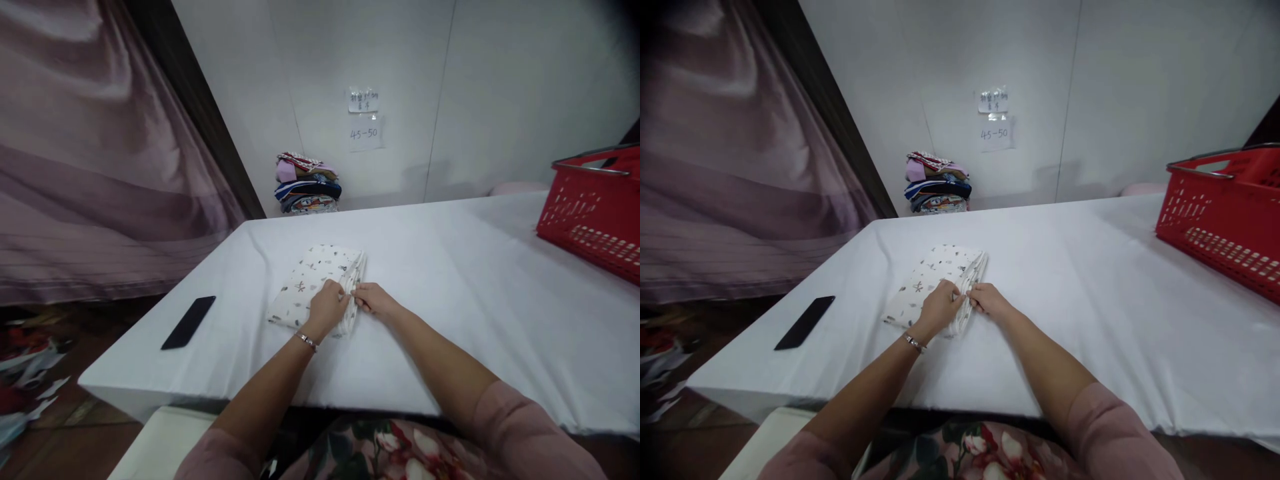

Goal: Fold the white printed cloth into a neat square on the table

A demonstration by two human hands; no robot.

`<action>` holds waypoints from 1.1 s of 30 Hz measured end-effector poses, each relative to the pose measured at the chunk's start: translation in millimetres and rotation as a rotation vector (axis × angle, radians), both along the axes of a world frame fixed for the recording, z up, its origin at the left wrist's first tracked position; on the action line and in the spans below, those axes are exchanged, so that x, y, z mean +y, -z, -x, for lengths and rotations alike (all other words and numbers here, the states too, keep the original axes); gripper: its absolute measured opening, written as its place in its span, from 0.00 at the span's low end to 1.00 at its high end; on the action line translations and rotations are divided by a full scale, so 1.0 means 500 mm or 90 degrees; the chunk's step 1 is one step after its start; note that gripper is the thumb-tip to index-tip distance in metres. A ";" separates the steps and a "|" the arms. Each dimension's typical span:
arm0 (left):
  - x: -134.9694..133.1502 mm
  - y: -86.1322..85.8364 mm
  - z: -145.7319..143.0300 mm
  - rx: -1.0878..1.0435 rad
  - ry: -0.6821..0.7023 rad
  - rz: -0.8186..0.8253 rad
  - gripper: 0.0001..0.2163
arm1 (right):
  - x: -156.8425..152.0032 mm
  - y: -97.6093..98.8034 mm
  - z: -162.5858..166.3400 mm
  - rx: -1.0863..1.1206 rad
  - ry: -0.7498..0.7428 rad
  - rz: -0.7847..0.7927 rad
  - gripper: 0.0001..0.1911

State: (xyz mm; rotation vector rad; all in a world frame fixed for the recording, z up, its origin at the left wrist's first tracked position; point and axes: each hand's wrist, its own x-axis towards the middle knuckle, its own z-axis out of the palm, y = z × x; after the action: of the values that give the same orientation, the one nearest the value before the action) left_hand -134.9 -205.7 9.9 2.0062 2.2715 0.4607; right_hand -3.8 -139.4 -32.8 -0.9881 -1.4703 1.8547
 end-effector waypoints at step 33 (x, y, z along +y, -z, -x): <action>0.004 0.010 -0.023 0.036 -0.003 -0.027 0.04 | -0.023 -0.019 0.015 -0.059 0.031 -0.037 0.16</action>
State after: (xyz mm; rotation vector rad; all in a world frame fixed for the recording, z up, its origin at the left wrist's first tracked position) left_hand -123.4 -203.5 5.0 2.0591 2.3185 0.4621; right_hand -11.0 -150.7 -23.1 -1.0845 -1.5312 1.7439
